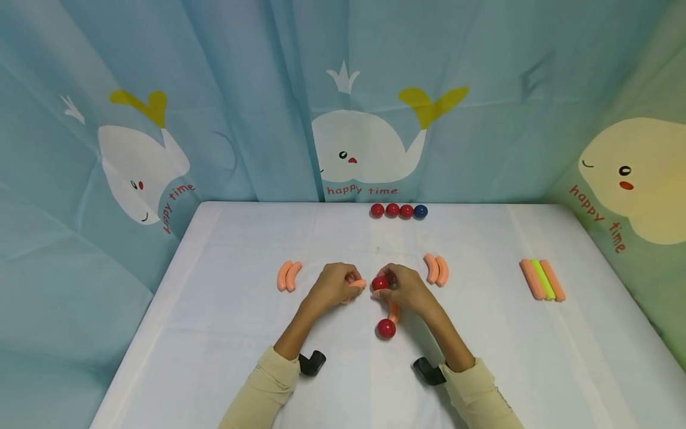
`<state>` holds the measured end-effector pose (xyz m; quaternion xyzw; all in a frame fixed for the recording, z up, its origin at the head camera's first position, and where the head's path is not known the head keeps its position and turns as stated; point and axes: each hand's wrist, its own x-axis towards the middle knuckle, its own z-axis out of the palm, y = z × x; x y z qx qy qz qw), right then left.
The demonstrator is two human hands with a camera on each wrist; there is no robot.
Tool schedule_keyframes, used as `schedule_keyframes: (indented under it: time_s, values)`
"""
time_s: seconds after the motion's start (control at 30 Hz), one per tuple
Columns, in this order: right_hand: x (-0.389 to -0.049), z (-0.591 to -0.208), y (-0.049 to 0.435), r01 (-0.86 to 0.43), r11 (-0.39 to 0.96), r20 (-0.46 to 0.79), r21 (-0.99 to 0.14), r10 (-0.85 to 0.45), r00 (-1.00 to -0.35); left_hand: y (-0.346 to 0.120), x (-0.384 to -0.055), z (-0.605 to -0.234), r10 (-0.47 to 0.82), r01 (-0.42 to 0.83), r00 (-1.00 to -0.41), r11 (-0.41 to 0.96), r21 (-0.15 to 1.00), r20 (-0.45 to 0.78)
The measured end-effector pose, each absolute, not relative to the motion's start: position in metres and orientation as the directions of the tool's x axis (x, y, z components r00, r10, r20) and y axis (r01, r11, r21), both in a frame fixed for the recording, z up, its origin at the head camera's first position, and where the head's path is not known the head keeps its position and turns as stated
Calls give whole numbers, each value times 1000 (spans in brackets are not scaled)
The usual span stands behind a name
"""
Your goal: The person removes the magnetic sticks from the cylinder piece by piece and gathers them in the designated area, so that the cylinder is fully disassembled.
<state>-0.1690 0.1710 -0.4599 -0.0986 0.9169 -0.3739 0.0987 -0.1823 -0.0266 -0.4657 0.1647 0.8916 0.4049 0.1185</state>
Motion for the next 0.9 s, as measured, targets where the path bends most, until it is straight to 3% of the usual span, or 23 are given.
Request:
schedule_keyframes:
  time_s: [0.33, 0.57, 0.7, 0.9]
  values:
    - [-169, -463, 170, -75, 706, -126, -704, -229, -965, -48, -167, -454, 268, 135, -963, 605, 785, -41]
    - [-169, -465, 172, -82, 692, -116, -717, -234, -965, -85, -158, -443, 41, -3, -999, 599, 801, -35]
    - [-168, -465, 173, -93, 692, -104, -716, -238, -966, -111, -158, -444, -82, -91, -995, 551, 830, -54]
    - [-169, -465, 172, -71, 697, -128, -714, -229, -965, -142, -171, -452, -205, -184, -976, 606, 774, -71]
